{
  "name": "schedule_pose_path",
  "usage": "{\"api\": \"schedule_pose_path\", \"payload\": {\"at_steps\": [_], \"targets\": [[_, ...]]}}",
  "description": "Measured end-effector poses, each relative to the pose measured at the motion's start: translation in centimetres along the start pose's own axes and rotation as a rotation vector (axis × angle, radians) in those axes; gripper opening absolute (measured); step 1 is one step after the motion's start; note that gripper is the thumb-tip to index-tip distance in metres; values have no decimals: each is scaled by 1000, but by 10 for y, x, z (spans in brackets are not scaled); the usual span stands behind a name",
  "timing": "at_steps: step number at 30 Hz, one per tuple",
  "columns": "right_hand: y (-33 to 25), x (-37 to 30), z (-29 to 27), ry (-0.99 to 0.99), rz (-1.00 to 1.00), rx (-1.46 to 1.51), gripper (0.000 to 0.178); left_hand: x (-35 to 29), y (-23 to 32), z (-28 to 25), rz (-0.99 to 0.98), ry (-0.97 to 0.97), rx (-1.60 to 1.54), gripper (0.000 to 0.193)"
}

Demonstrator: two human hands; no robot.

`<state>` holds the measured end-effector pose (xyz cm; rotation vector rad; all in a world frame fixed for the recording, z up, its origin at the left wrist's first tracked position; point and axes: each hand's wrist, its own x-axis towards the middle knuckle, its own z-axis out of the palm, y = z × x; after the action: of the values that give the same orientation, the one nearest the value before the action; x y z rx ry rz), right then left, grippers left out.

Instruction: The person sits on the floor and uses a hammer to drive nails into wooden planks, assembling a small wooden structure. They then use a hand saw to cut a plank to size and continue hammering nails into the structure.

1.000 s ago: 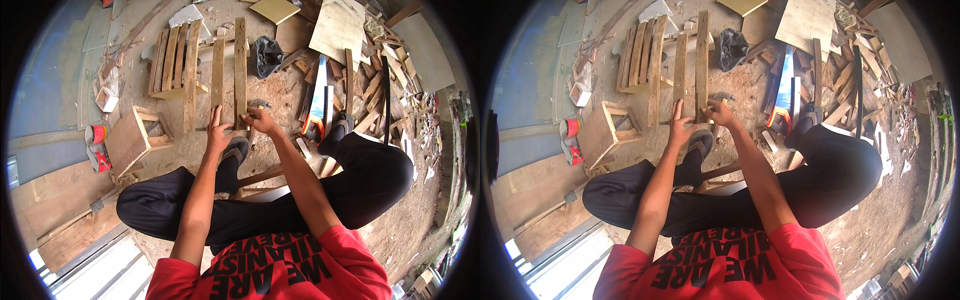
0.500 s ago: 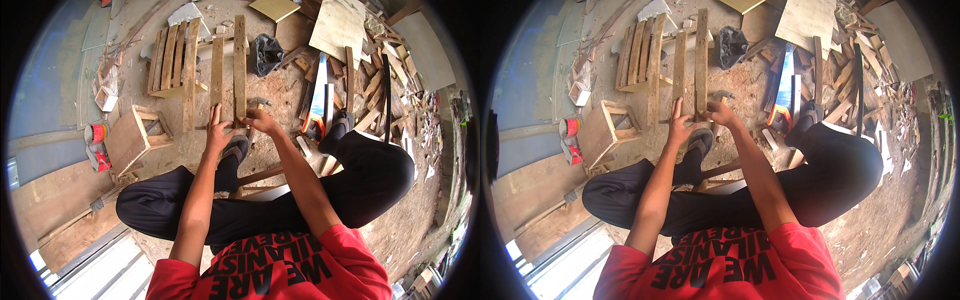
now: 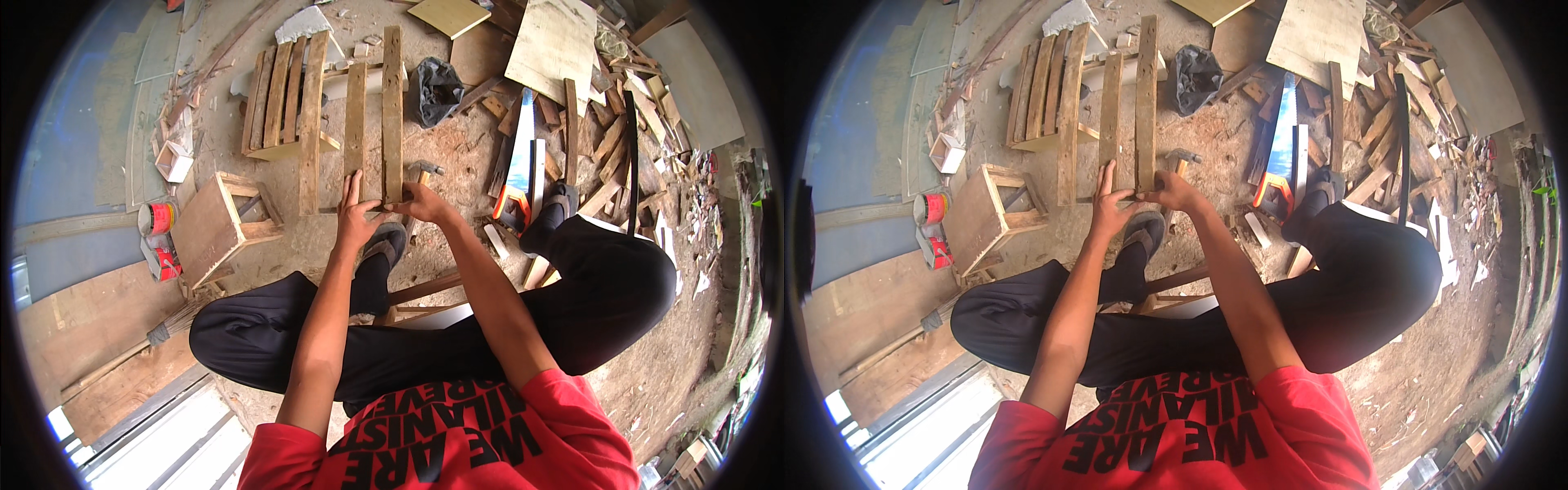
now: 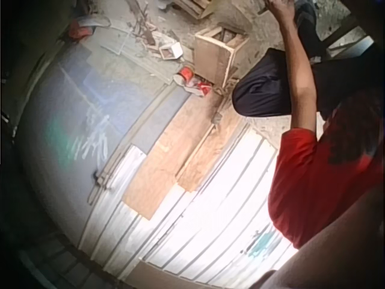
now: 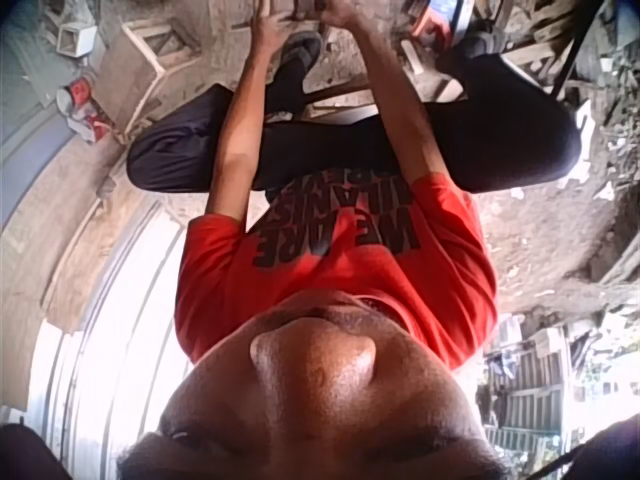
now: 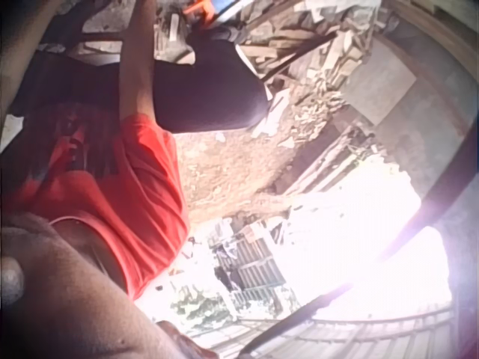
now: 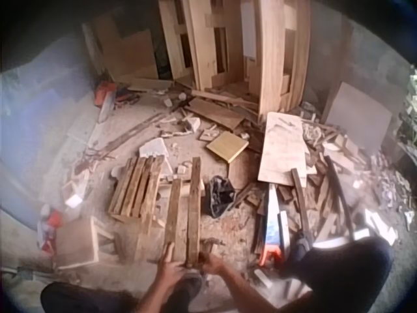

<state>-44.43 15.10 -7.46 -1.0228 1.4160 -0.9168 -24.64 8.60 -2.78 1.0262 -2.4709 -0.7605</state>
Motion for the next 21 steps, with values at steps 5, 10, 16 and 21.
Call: {"api": "schedule_pose_path", "payload": {"at_steps": [5,10,16,21], "targets": [[3,0,-4,-38,46,4,55,0,1,-6,60,10,-100,29],[-7,-9,-1,-8,70,4,55,16,-7,-8,-148,316,-367,26],[7,-15,-15,68,50,22,63,52,27,10,-71,364,-289,19],[38,-29,-46,419,119,18,48,60,27,28,-86,272,11,46]]}}
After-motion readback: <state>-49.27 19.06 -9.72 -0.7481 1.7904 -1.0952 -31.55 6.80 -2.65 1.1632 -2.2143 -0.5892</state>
